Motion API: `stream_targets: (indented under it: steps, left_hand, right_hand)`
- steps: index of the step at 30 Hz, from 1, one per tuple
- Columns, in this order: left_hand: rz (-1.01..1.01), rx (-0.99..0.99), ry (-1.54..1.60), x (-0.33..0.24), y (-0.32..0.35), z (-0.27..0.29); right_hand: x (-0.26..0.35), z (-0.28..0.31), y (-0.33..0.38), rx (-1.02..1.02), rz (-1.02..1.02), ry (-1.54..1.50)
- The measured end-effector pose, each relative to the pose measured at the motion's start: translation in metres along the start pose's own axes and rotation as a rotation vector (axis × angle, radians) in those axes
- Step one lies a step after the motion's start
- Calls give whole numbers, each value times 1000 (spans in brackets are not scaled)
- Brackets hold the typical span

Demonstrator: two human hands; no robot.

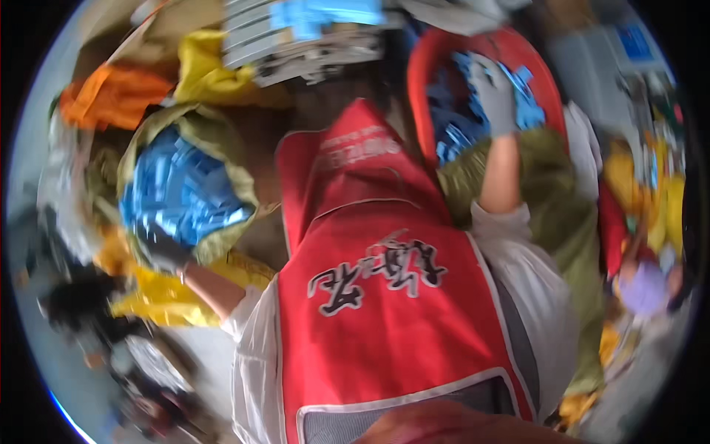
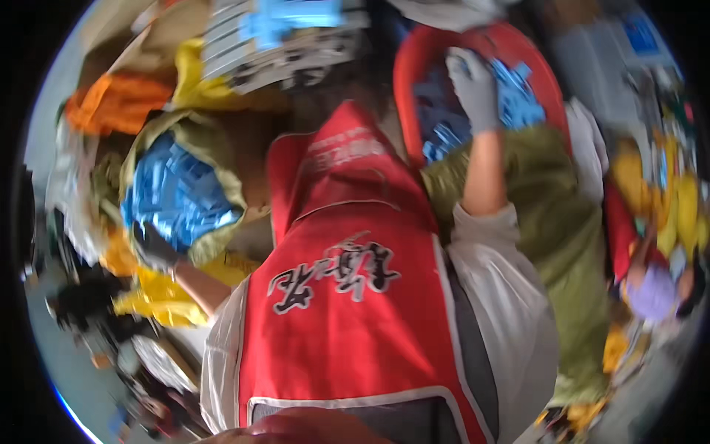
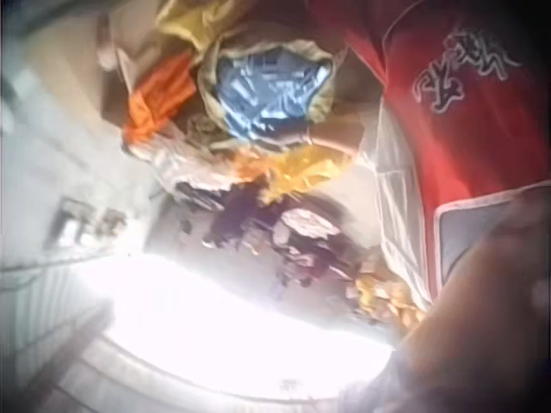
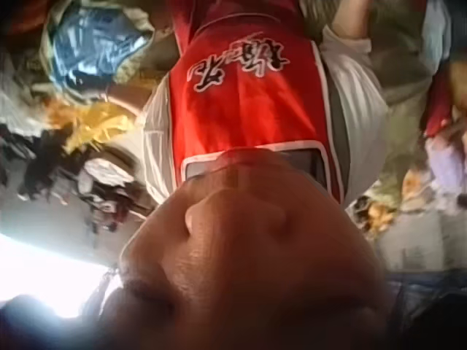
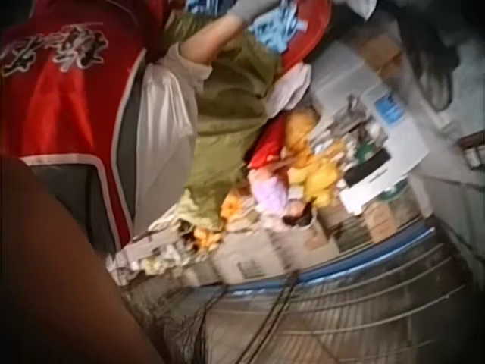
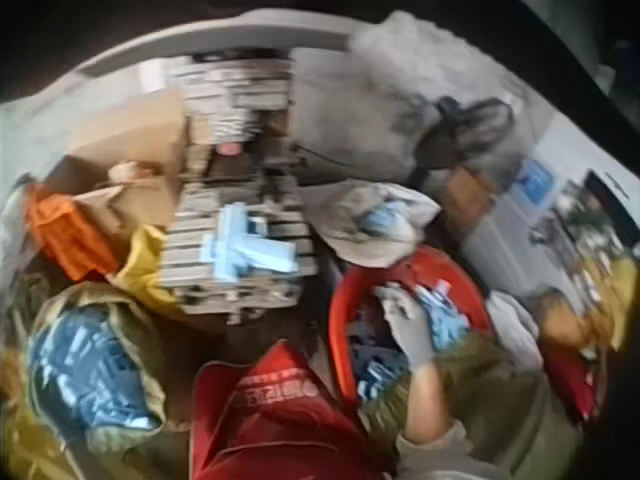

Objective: The person operates a printing machine by picking up toy guns from a tub, placing them onto the machine fixture to be stamped, and placing the printed toy guns into a sack.

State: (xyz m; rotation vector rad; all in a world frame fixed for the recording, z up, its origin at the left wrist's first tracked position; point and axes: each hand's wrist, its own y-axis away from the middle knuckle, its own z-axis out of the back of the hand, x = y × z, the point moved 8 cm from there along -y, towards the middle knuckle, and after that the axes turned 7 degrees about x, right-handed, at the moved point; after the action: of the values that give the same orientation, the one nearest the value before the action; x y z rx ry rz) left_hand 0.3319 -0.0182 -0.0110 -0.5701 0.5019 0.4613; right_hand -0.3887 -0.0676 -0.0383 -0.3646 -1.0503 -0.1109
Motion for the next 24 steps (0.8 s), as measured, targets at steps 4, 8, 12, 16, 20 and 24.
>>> stream_targets:
  steps: [4,8,12,16,20,24]
  left_hand:
    - [-105,89,103,-23,-3,-38]
    - [-177,146,44,-72,1,-59]
    - [-201,201,117,-100,9,-59]
    - [-322,249,9,-126,17,-60]
    - [-314,264,48,-120,18,-58]
    - [-313,260,79,-125,21,-61]
  right_hand:
    - [-109,6,29,95,-452,219]
    - [-193,-45,33,366,-382,552]
    - [-230,-101,19,431,-298,789]
    - [-259,-130,10,557,-239,1209]
    - [-248,-114,-3,464,-251,1170]
    - [-227,-51,4,238,-285,685]
